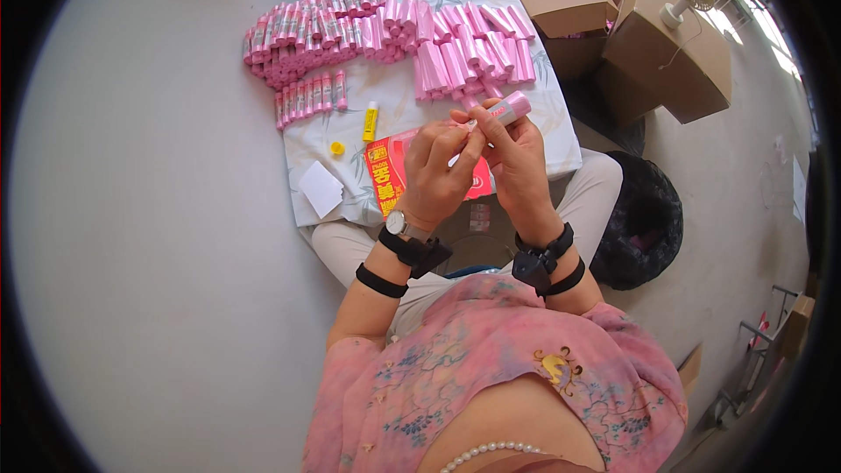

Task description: The recorder applies paper labels to pink plastic tubes using a glue stick.

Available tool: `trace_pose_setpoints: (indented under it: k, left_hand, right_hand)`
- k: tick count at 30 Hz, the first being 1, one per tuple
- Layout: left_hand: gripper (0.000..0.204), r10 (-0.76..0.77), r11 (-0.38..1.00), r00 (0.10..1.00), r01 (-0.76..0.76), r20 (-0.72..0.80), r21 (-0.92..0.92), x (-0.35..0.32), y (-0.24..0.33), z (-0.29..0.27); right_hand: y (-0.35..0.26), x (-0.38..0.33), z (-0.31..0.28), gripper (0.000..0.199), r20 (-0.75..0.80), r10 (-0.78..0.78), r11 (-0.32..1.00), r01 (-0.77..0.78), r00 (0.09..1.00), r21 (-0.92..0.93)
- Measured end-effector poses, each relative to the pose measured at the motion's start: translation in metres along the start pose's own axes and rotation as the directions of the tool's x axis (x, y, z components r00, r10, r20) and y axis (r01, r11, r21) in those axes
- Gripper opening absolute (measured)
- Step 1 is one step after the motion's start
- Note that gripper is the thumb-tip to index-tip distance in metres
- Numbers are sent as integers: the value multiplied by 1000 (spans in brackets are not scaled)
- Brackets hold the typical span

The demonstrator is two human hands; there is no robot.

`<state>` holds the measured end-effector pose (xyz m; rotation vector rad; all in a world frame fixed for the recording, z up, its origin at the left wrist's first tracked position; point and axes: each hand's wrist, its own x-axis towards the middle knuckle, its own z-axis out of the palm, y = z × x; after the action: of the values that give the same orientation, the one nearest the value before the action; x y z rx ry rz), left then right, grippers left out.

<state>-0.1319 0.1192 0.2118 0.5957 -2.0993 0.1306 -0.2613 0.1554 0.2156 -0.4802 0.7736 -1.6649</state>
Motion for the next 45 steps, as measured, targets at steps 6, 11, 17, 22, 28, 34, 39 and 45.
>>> trace_pose_setpoints:
  k: [6, 11, 17, 22, 28, 34, 39, 45]
  left_hand:
    - [32, -29, 1000, 999, 30, 26, -5, -6, -3, -2]
    - [45, 10, 999, 994, -6, 105, -37, -15, -13, -2]
    - [49, 39, 998, 971, -26, 238, -57, -16, -14, -12]
    - [47, 51, 998, 976, -41, 210, -55, -19, -18, -18]
    - [43, 74, 996, 985, -66, 156, -54, -19, -17, -21]
    - [39, 88, 995, 984, -79, 155, -61, -15, -16, -26]
    - [36, 93, 995, 983, -86, 160, -53, -17, -17, -26]
    - [37, 81, 996, 990, -76, 112, -53, -17, -16, -28]
  right_hand:
    - [1, -1, 2, 27, -13, -21, 999, 21, 1000, 32]
    - [4, 0, -3, 31, -23, -8, 1000, 9, 1000, 27]
    - [9, 4, -12, 32, -34, 34, 998, -32, 999, 57]
    - [11, 6, -12, 35, -21, 72, 995, -70, 997, 67]
    - [12, 7, -10, 38, -13, 92, 995, -91, 996, 46]
    - [16, 8, -11, 43, 3, 98, 994, -98, 995, 48]
    - [18, 6, -9, 48, 6, 80, 996, -80, 997, 45]
    - [13, 9, -14, 59, 49, 182, 968, -188, 982, 168]
